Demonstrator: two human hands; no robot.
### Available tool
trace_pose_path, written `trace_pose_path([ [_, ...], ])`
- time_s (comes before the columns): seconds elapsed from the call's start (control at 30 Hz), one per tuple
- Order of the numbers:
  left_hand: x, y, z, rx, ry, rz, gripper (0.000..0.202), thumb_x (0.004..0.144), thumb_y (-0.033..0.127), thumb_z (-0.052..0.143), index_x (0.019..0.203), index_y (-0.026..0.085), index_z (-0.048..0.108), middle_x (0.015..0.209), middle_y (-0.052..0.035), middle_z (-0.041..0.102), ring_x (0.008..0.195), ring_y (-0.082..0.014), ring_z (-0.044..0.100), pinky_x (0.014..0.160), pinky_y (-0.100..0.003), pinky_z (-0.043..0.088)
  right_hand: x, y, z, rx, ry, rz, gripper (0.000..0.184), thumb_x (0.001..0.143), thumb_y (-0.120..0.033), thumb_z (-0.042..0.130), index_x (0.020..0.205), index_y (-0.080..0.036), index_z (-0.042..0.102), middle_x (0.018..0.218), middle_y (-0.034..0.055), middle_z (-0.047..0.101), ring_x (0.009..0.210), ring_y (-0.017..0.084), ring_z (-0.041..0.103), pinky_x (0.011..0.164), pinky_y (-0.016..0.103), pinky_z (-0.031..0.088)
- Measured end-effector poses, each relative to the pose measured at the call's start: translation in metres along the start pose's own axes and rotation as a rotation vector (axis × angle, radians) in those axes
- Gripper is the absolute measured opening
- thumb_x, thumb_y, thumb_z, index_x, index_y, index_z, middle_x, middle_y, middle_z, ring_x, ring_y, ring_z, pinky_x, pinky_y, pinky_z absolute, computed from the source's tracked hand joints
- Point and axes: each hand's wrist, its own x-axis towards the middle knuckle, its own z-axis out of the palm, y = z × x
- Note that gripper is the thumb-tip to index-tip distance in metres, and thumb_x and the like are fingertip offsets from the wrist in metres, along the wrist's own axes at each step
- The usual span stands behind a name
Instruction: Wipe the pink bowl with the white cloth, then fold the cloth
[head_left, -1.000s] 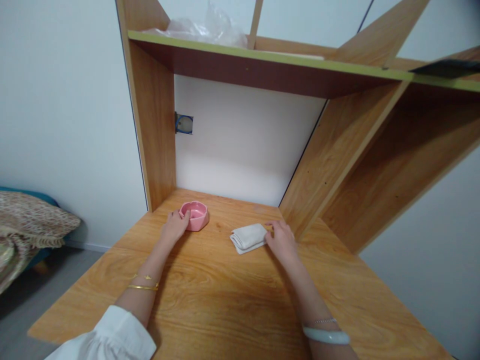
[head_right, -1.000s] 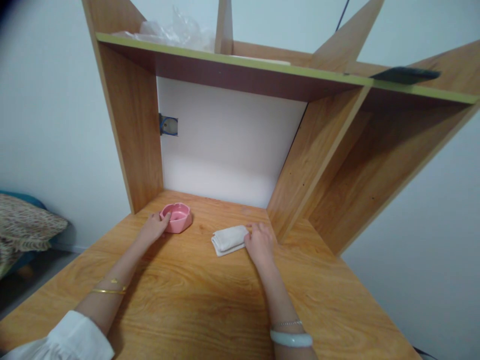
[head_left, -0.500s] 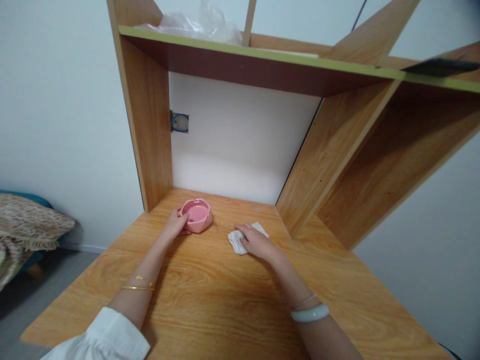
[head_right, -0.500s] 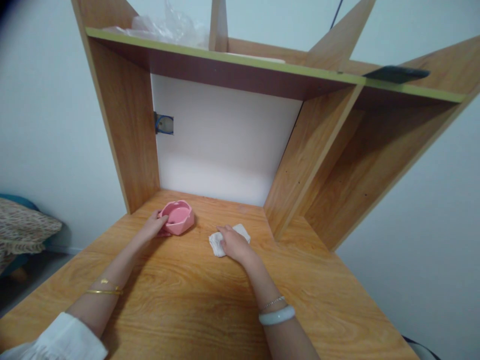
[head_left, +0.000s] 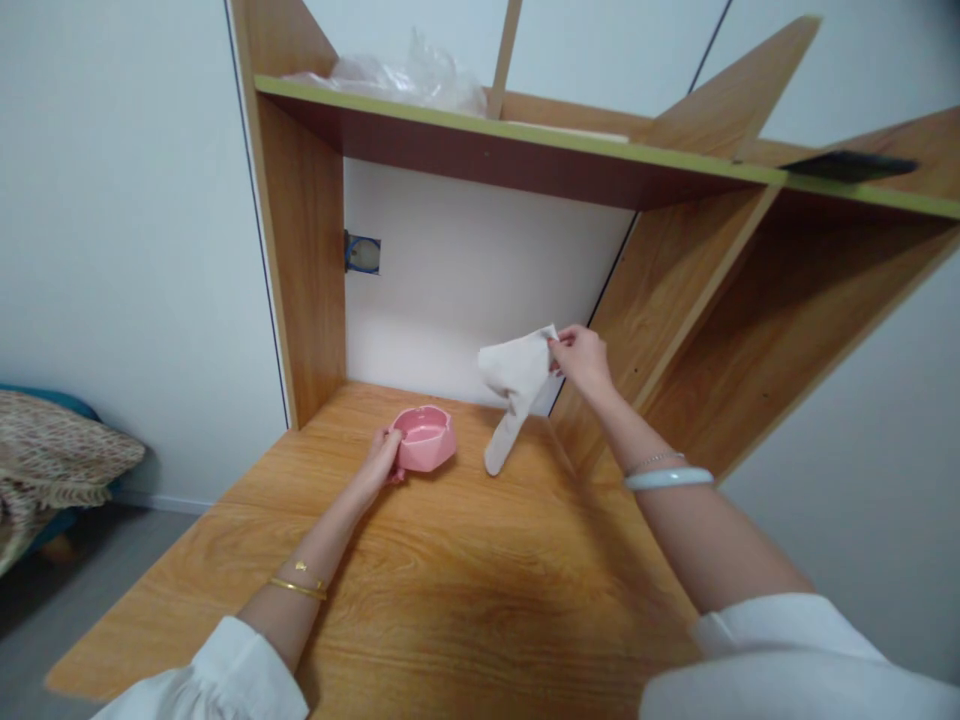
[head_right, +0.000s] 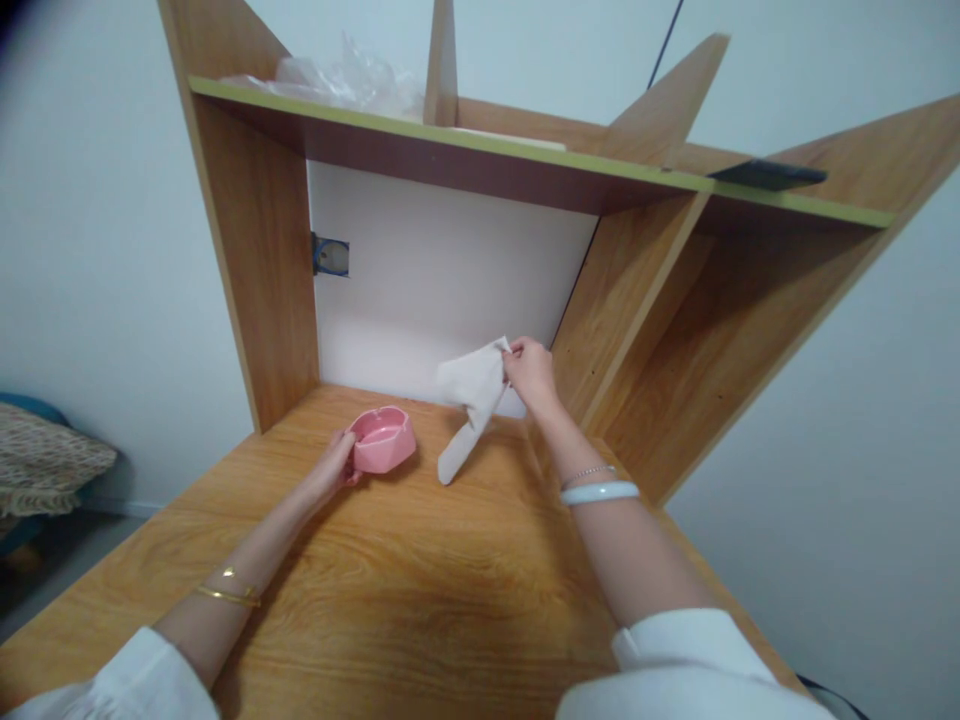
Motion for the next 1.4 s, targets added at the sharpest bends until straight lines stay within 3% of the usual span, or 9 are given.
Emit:
trace_pose_path([
  [0.13,-0.002,-0.007,0.005,0.095,0.047,0.016,0.032,0.078,0.044,0.044,0.096,0.018,0.040,0.040,0.0100,0.044,0.024,-0.0055,0.037,0.027,-0.013,0.021,0.035,-0.007,-0.014,-0.083,0.216,-0.077,0.013,0.077,-0.021,0.049,0.080,-0.014,0.059,0.066,0.0057,0.062,0.059,0.016,0.056,0.059,0.027,0.043],
  [0.3,-0.005,-0.011,0.008,0.179,0.048,0.005,0.030,0.079,0.042,0.042,0.096,0.018,0.041,0.036,0.0105,0.042,0.023,-0.0056,0.036,0.027,-0.012,0.022,0.039,-0.013,-0.009,-0.225,0.231,-0.083,0.015,0.077,-0.022,0.049,0.083,-0.016,0.061,0.080,0.0089,0.064,0.074,0.020,0.058,0.066,0.030,0.042],
  [0.47,-0.006,-0.007,0.010,0.244,0.048,-0.011,0.027,0.080,0.038,0.040,0.098,0.017,0.041,0.035,0.0102,0.043,0.023,-0.0062,0.037,0.027,-0.012,0.022,0.012,-0.016,0.009,-0.336,0.131,-0.046,0.017,0.077,-0.029,0.050,0.084,-0.020,0.062,0.084,0.0082,0.065,0.080,0.022,0.059,0.064,0.030,0.041],
  [0.63,-0.011,-0.002,0.012,0.294,0.041,-0.007,0.027,0.081,0.035,0.038,0.100,0.016,0.040,0.037,0.0107,0.043,0.023,-0.0055,0.036,0.028,-0.013,0.023,-0.017,-0.015,0.028,-0.289,0.062,-0.119,0.017,0.075,-0.030,0.050,0.081,-0.020,0.063,0.077,0.0060,0.064,0.075,0.020,0.058,0.060,0.027,0.038],
  [0.77,-0.015,-0.002,0.013,0.331,0.028,0.002,0.026,0.081,0.036,0.039,0.099,0.016,0.041,0.039,0.0101,0.044,0.024,-0.0052,0.037,0.028,-0.013,0.023,-0.042,-0.014,0.044,-0.138,0.000,-0.162,0.016,0.073,-0.029,0.050,0.077,-0.020,0.062,0.066,0.0020,0.060,0.065,0.016,0.054,0.057,0.024,0.035],
  [0.97,-0.016,-0.005,0.016,0.390,0.016,0.020,0.024,0.081,0.036,0.040,0.097,0.017,0.042,0.040,0.0097,0.045,0.024,-0.0053,0.037,0.029,-0.014,0.025,-0.085,-0.006,0.077,0.214,-0.080,0.003,0.018,0.070,-0.033,0.049,0.072,-0.019,0.059,0.056,-0.0032,0.050,0.053,0.013,0.048,0.050,0.023,0.031],
  [1.1,-0.017,-0.007,0.017,0.437,0.020,0.048,0.026,0.082,0.038,0.040,0.096,0.016,0.044,0.039,0.0096,0.045,0.024,-0.0056,0.037,0.029,-0.014,0.025,-0.110,-0.006,0.099,0.340,-0.159,0.007,0.022,0.070,-0.036,0.049,0.073,-0.017,0.060,0.053,-0.0042,0.049,0.051,0.013,0.047,0.049,0.022,0.032],
  [1.27,-0.019,-0.006,0.018,0.502,0.051,0.098,0.030,0.081,0.038,0.041,0.100,0.015,0.046,0.043,0.0074,0.050,0.026,-0.0069,0.040,0.032,-0.016,0.030,-0.130,-0.008,0.100,0.387,-0.231,-0.073,0.033,0.077,-0.044,0.045,0.071,-0.019,0.065,0.060,-0.0002,0.057,0.063,0.015,0.052,0.062,0.025,0.039],
  [1.4,-0.019,-0.002,0.017,0.561,0.094,0.138,0.031,0.078,0.036,0.046,0.101,0.015,0.051,0.053,0.0022,0.057,0.038,-0.0107,0.050,0.040,-0.019,0.037,-0.140,0.006,0.097,0.368,-0.153,-0.060,0.034,0.078,-0.044,0.044,0.079,-0.019,0.067,0.071,0.0036,0.059,0.075,0.017,0.053,0.072,0.029,0.040],
])
